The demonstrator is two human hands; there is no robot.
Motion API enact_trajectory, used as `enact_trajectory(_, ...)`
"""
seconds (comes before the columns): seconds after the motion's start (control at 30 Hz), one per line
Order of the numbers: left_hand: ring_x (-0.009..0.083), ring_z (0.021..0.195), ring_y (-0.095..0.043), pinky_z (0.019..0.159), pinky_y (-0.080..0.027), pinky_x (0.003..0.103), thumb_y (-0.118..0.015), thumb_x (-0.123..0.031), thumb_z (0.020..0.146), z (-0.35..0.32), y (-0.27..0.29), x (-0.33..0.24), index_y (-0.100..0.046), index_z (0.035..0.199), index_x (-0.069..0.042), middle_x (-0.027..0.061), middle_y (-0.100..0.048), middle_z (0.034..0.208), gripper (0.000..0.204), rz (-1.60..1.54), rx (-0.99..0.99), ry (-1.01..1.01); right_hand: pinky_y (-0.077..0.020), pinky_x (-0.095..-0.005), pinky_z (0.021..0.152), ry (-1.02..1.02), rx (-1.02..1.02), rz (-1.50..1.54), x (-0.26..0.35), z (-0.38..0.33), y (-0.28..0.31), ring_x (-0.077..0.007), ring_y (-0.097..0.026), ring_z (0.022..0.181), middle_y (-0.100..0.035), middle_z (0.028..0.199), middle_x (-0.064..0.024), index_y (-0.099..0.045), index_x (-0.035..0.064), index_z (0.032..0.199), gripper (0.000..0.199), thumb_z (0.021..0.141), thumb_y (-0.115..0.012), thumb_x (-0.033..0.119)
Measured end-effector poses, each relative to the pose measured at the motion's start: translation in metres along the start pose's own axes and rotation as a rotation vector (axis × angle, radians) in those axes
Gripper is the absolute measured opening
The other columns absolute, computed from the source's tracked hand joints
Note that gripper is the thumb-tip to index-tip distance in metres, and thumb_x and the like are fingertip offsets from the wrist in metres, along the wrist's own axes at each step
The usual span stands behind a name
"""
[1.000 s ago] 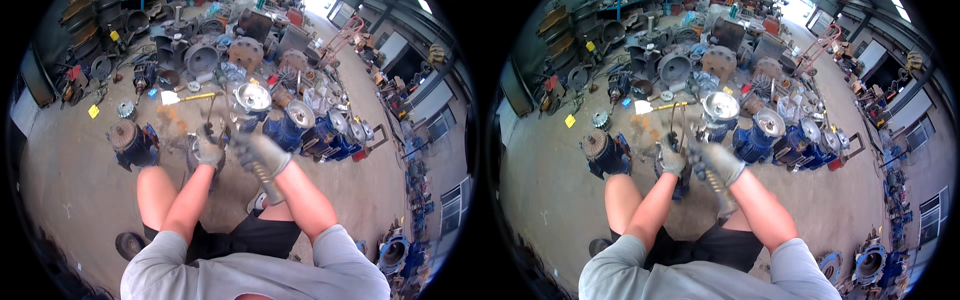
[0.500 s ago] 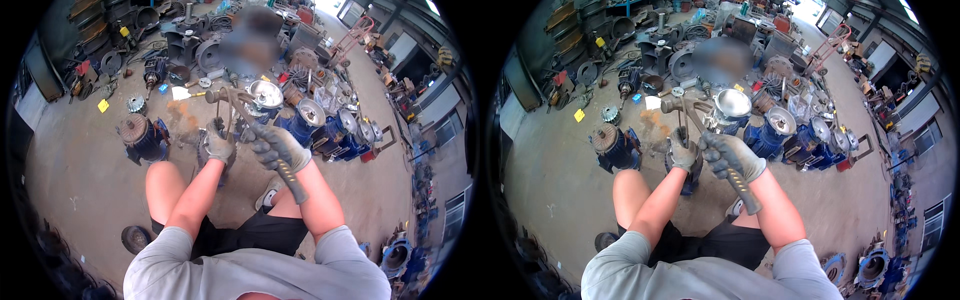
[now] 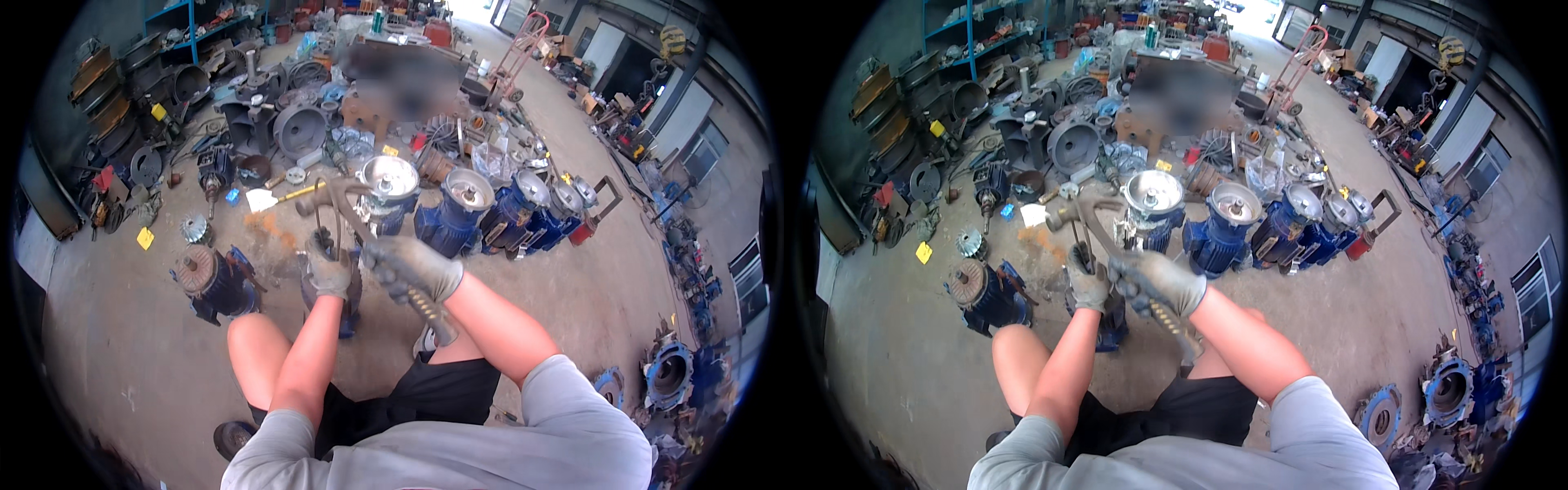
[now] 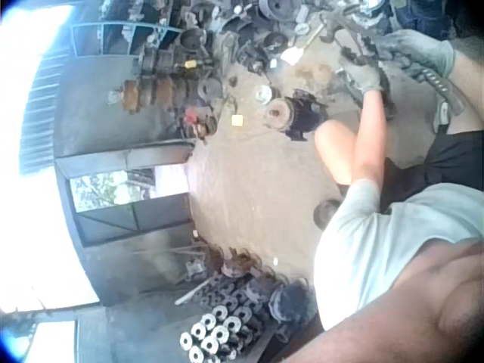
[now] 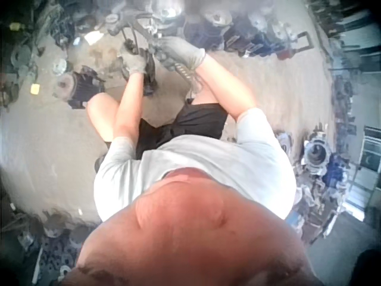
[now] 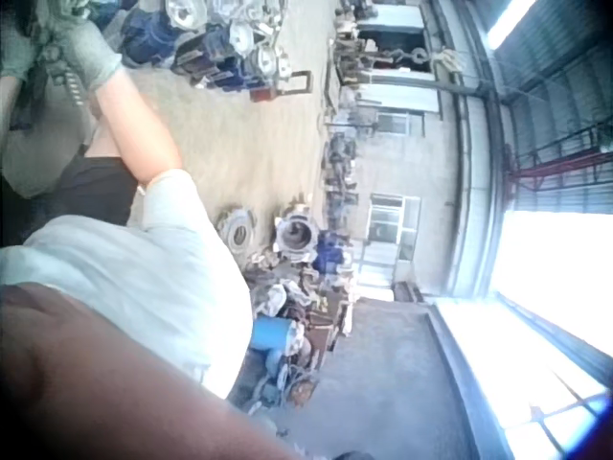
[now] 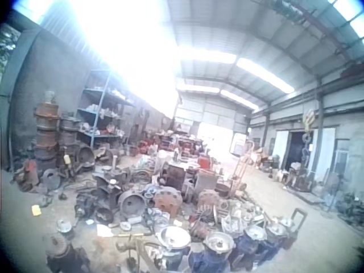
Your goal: The person sits on the floor and disassembles a blue electric motor. They remove the end cover, extract the fan, and use a hammer to loosen parts before separating components.
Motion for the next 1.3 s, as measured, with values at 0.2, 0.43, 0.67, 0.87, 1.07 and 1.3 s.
enact_trajectory(0.2, 0.0301, 0.113, -0.062, 0.097, -0.054, 0.040, -0.062, 0.000, 0.079, 0.005, -0.009, -0.016, -0.054, 0.141, 0.000, 0.0165, -0.058, 0.130, 0.062, 0.020, -0.042, -0.042, -0.0430, -0.0298, 0.043, -0.152, -0.160, 0.198, -0.053, 0.040, 0.041, -0.0094, -0.048, 0.047, -0.053, 0.068, 0.0048, -0.061, 0.0102, 0.101, 0.028, 0.112, -0.051, 0.034)
enact_trajectory(0.43, 0.0314, 0.106, -0.067, 0.099, -0.053, 0.043, -0.067, -0.023, 0.093, 0.042, 0.011, -0.072, -0.053, 0.139, 0.003, 0.0159, -0.065, 0.116, 0.055, -0.076, 0.029, -0.164, -0.0387, -0.0251, 0.036, 0.183, 0.149, 0.063, 0.054, -0.036, -0.036, -0.0078, -0.048, 0.043, -0.054, 0.068, 0.0025, -0.061, 0.0059, 0.109, 0.031, 0.115, -0.048, 0.034)
enact_trajectory(0.67, 0.0210, 0.104, -0.065, 0.096, -0.053, 0.035, -0.070, -0.019, 0.094, 0.066, 0.051, -0.114, -0.055, 0.137, 0.001, 0.0107, -0.066, 0.118, 0.049, 0.100, 0.049, -0.324, -0.0414, -0.0257, 0.040, 0.216, -0.051, 0.225, -0.003, -0.075, -0.004, -0.0096, -0.053, 0.048, -0.060, 0.073, 0.0007, -0.064, 0.0023, 0.116, 0.030, 0.113, -0.055, 0.030)
enact_trajectory(0.87, 0.0193, 0.101, -0.067, 0.079, -0.058, 0.031, -0.058, 0.004, 0.093, 0.066, 0.069, -0.082, -0.056, 0.135, -0.001, 0.0103, -0.061, 0.124, 0.043, -0.419, 0.038, 0.007, -0.0524, -0.0292, 0.050, 0.326, -0.473, 0.617, -0.104, -0.150, 0.122, -0.0097, -0.059, 0.058, -0.061, 0.078, 0.0009, -0.064, 0.0041, 0.114, 0.019, 0.108, -0.059, 0.022)
enact_trajectory(1.07, 0.0279, 0.125, -0.066, 0.103, -0.055, 0.040, -0.055, -0.011, 0.100, 0.061, 0.105, -0.074, -0.058, 0.148, -0.007, 0.0151, -0.068, 0.139, 0.048, -0.623, -0.117, 0.363, -0.0543, -0.0268, 0.055, 0.564, -0.936, 1.264, -0.314, -0.259, 0.213, -0.0113, -0.057, 0.058, -0.058, 0.073, -0.0006, -0.063, 0.0070, 0.098, 0.016, 0.107, -0.057, 0.019)
enact_trajectory(1.3, 0.0296, 0.154, -0.043, 0.129, -0.033, 0.047, -0.033, -0.029, 0.110, 0.059, 0.120, -0.053, -0.037, 0.164, -0.007, 0.0138, -0.046, 0.167, 0.059, -0.340, 0.030, 0.358, -0.0530, -0.0302, 0.052, 0.862, -1.119, 1.849, -0.527, -0.350, 0.227, -0.0137, -0.047, 0.051, -0.042, 0.060, 0.0009, -0.042, 0.0163, 0.074, 0.027, 0.096, -0.049, 0.001)
Point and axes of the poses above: each hand's wrist, its own z-axis towards the middle knuckle, its own y-axis out of the back of the hand, x = y × z, the point moved 6 cm from there along z, towards the middle knuckle
